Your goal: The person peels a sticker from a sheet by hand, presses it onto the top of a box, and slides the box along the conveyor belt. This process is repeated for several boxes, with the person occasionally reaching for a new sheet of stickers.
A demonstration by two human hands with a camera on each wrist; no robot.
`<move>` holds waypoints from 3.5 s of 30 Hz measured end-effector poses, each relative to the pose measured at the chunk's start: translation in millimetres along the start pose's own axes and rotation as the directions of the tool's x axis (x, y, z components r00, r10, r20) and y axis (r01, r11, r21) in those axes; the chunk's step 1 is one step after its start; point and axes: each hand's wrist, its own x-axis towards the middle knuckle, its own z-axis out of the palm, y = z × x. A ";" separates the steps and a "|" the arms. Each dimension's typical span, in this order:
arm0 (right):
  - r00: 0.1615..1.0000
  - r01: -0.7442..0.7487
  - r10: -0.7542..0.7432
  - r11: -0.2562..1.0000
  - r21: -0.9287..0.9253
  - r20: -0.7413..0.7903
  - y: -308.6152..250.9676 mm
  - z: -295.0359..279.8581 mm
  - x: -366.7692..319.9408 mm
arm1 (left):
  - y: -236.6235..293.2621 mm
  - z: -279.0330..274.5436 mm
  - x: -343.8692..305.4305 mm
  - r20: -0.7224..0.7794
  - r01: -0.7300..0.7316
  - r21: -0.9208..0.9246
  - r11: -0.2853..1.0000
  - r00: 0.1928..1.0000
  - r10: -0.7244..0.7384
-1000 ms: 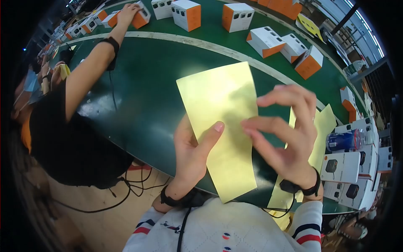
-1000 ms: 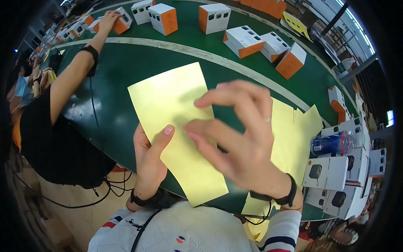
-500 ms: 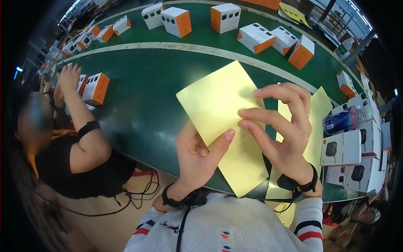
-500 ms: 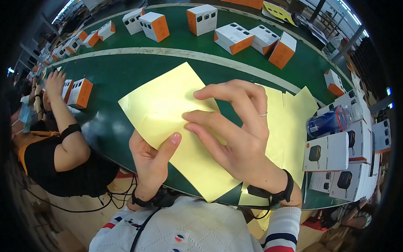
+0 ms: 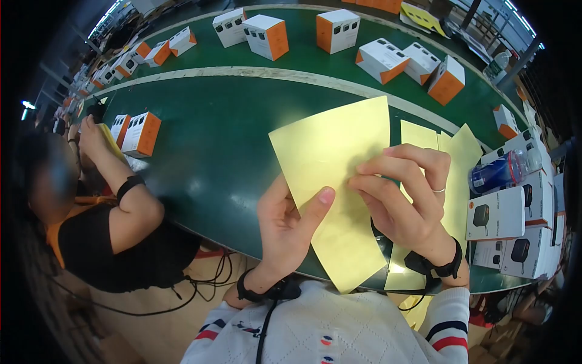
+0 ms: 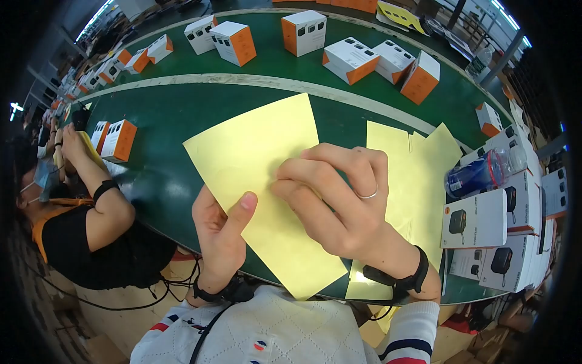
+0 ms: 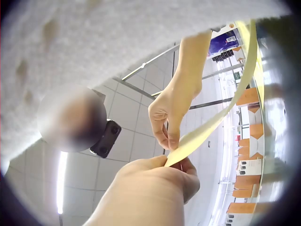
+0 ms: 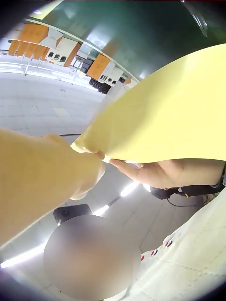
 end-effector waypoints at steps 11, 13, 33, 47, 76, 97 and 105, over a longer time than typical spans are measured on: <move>0.960 -0.265 0.191 0.856 0.443 0.204 39.9 -6.1 19.0 | -8.2 -10.5 21.0 -0.141 0.080 -0.049 0.996 0.986 -0.087; 0.951 -0.311 0.280 0.862 0.401 0.135 64.7 6.2 33.7 | -13.3 -21.2 26.3 -0.151 0.094 -0.078 0.992 0.983 -0.105; 0.345 0.123 0.449 0.849 -0.514 0.824 295.6 198.3 143.0 | -3.8 -58.4 37.8 -0.130 0.168 -0.135 0.977 0.974 -0.185; 0.777 -0.274 0.083 0.937 0.217 0.624 123.1 42.7 144.0 | 32.4 -94.6 52.7 0.119 -0.418 0.711 0.566 0.864 0.488; 0.798 -0.602 0.432 0.557 0.572 0.419 -71.1 -49.1 96.7 | 86.1 -116.8 6.2 0.477 -0.502 0.389 0.772 0.827 0.298; 0.776 -0.627 0.374 0.545 0.557 0.508 -95.5 44.3 131.2 | 77.6 -187.0 32.6 0.382 -0.422 0.428 0.799 0.886 0.262; 0.753 -0.646 0.360 0.561 0.517 0.550 -96.8 64.7 133.8 | 73.5 -201.8 36.3 0.374 -0.422 0.433 0.796 0.888 0.267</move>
